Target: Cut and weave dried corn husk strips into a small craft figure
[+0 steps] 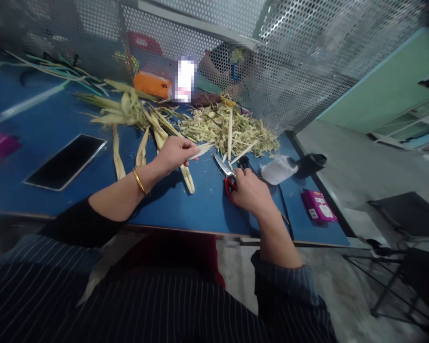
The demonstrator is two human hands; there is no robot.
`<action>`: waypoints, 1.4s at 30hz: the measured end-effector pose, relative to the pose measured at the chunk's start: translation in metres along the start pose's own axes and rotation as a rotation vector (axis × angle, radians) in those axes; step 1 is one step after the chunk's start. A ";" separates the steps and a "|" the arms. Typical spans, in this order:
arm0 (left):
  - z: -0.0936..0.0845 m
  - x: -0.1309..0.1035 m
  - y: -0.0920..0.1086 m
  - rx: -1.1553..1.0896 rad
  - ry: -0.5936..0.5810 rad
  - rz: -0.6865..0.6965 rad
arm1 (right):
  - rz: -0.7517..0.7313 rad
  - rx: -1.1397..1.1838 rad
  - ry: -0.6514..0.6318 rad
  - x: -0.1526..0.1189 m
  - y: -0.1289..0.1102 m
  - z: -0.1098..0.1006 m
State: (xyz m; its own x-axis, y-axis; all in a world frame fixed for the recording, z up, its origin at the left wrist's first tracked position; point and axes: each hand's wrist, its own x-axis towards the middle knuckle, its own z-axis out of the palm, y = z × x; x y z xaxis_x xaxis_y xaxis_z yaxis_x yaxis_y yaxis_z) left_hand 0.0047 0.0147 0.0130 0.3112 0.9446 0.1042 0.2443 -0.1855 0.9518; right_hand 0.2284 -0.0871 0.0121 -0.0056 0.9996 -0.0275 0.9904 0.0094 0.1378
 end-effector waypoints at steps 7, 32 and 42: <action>0.000 0.005 -0.006 -0.078 -0.006 -0.054 | 0.016 -0.003 -0.062 0.008 0.007 0.004; 0.005 0.004 -0.002 -0.267 0.127 -0.101 | -0.077 1.270 -0.038 0.002 -0.009 0.016; 0.009 0.001 -0.002 -0.225 -0.003 -0.073 | -0.049 1.302 0.007 0.002 -0.016 0.015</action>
State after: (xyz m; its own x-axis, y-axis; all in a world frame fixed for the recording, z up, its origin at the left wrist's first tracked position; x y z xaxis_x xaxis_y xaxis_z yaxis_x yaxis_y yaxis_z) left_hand 0.0130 0.0134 0.0087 0.3028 0.9525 0.0322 0.0559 -0.0515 0.9971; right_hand 0.2149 -0.0858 -0.0046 -0.0423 0.9991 0.0005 0.3953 0.0172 -0.9184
